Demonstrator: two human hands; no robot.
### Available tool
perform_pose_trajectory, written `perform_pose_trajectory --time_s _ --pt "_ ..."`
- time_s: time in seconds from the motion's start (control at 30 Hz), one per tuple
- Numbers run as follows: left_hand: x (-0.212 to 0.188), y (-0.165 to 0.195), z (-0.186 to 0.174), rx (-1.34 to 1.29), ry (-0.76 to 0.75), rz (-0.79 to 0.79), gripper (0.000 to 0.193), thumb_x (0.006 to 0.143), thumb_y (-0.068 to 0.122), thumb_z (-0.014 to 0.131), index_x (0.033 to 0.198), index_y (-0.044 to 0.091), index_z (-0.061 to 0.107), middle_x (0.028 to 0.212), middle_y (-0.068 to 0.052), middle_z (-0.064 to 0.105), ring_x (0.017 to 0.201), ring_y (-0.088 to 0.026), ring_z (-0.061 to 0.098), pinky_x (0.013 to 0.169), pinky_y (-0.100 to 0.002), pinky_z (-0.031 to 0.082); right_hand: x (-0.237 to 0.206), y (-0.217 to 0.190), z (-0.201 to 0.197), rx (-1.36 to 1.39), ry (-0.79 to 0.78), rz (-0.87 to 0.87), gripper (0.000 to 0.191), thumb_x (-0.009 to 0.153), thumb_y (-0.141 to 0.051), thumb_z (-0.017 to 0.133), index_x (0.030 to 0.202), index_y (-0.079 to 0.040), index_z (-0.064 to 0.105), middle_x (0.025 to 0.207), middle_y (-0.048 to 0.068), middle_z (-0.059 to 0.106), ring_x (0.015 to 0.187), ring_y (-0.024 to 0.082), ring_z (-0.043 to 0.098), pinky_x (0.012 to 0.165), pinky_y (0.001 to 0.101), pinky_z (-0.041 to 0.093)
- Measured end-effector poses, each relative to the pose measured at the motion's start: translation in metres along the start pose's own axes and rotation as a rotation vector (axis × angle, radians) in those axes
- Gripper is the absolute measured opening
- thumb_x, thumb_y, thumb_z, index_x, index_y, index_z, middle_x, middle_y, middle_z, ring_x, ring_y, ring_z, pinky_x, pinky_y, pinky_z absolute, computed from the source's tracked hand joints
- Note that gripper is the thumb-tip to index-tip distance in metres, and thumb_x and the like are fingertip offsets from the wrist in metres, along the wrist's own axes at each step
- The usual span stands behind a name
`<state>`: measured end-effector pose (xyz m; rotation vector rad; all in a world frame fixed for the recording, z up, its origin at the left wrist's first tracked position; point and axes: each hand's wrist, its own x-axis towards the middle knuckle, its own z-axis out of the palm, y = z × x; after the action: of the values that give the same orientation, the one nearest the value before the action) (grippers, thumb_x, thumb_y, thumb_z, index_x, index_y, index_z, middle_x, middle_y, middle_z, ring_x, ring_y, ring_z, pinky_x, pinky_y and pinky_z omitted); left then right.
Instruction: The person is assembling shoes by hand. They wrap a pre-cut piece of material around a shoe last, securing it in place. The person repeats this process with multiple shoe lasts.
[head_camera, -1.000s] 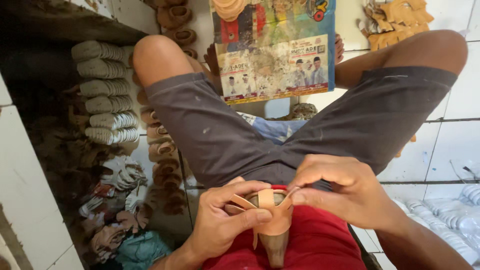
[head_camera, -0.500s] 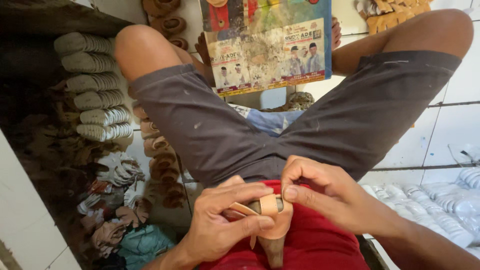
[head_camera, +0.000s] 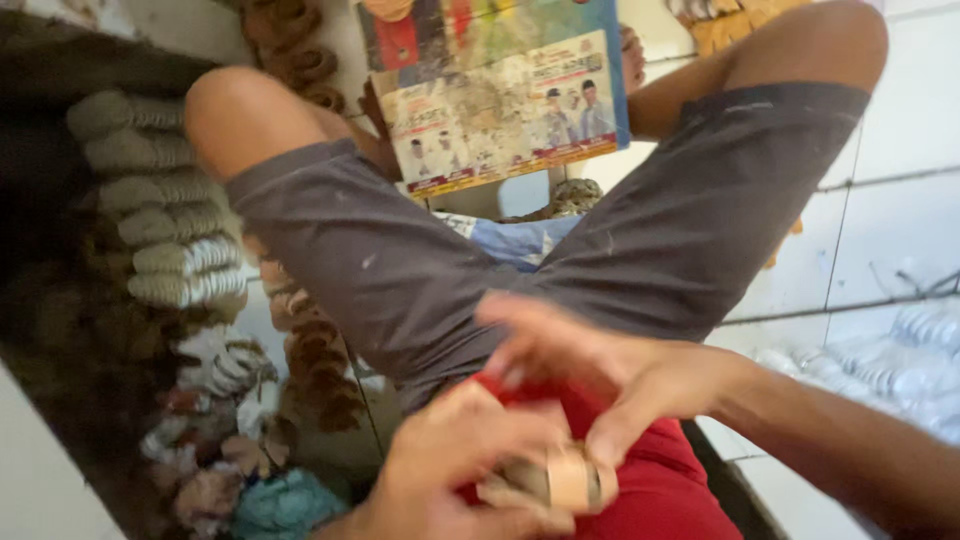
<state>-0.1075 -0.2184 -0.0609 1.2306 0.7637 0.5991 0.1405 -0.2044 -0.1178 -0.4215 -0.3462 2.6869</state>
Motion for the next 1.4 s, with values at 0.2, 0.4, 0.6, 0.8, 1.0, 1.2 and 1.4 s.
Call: perform_pose_trajectory --time_s 0.2,0.4,0.6,0.8,1.0,1.2,1.4 --pt "0.015 -0.017 0.009 -0.309 0.328 -0.278 0.074 0.07 0.014 0.095 0.13 0.008 0.052 0.106 -0.002 0.06 0.09 -0.006 0.061 0.078 -0.024 0.055 -0.034 0.018 0.027 -0.584 0.484 -0.477 0.117 0.074 0.007 0.085 0.168 -0.008 0.018 0.116 0.015 0.063 0.108 0.02 0.062 0.097 0.0333 0.05" --pt "-0.004 -0.028 0.005 -0.472 0.228 -0.304 0.029 0.087 0.012 0.083 0.105 -0.001 0.064 0.097 -0.004 0.067 0.085 -0.006 0.063 0.073 -0.024 0.053 -0.029 0.023 0.02 -0.605 0.563 -0.483 0.104 0.08 0.007 0.081 0.166 -0.005 0.025 0.111 0.014 0.061 0.101 0.02 0.064 0.087 0.0327 0.054" --pt "-0.015 -0.036 -0.002 -0.37 0.204 -0.191 0.014 0.105 0.013 0.064 0.101 0.001 0.071 0.099 -0.005 0.069 0.086 -0.008 0.063 0.076 -0.024 0.051 -0.019 0.027 0.006 -0.412 0.365 -0.573 0.108 0.085 0.0 0.087 0.171 -0.006 0.022 0.106 0.015 0.062 0.101 0.027 0.065 0.091 0.0418 0.054" --pt "0.005 -0.078 -0.006 -0.883 -0.234 -0.218 0.031 0.103 0.017 0.07 0.128 0.008 0.055 0.131 -0.007 0.053 0.127 -0.017 0.05 0.114 -0.031 0.041 -0.024 0.029 0.011 -0.476 0.33 -0.533 0.112 0.082 -0.005 0.09 0.171 -0.006 0.021 0.105 0.014 0.061 0.101 0.028 0.064 0.095 0.0434 0.051" --pt "0.035 -0.08 -0.002 -1.171 -0.535 -0.419 0.094 0.092 0.016 0.075 0.166 0.017 0.017 0.143 -0.005 0.053 0.138 -0.018 0.048 0.118 -0.036 0.038 -0.034 0.032 0.015 -0.51 0.332 -0.575 0.11 0.083 -0.005 0.089 0.172 -0.006 0.022 0.103 0.012 0.062 0.1 0.026 0.064 0.094 0.0427 0.054" --pt "0.021 -0.009 -0.028 -0.427 -0.026 -0.426 0.029 0.097 0.012 0.07 0.122 -0.001 0.068 0.107 -0.007 0.071 0.099 -0.017 0.067 0.09 -0.034 0.057 -0.029 0.018 0.014 -0.497 0.433 -0.426 0.111 0.084 0.003 0.084 0.169 -0.008 0.014 0.106 0.015 0.06 0.095 0.021 0.059 0.084 0.0344 0.049" --pt "0.027 0.039 -0.032 0.039 -0.032 -0.08 0.018 0.09 0.014 0.074 0.099 0.0 0.069 0.094 -0.007 0.071 0.088 -0.011 0.069 0.08 -0.026 0.055 -0.023 0.017 0.015 -0.515 0.361 -0.475 0.112 0.087 0.002 0.083 0.171 -0.01 0.01 0.109 0.015 0.059 0.1 0.022 0.06 0.091 0.0353 0.051"
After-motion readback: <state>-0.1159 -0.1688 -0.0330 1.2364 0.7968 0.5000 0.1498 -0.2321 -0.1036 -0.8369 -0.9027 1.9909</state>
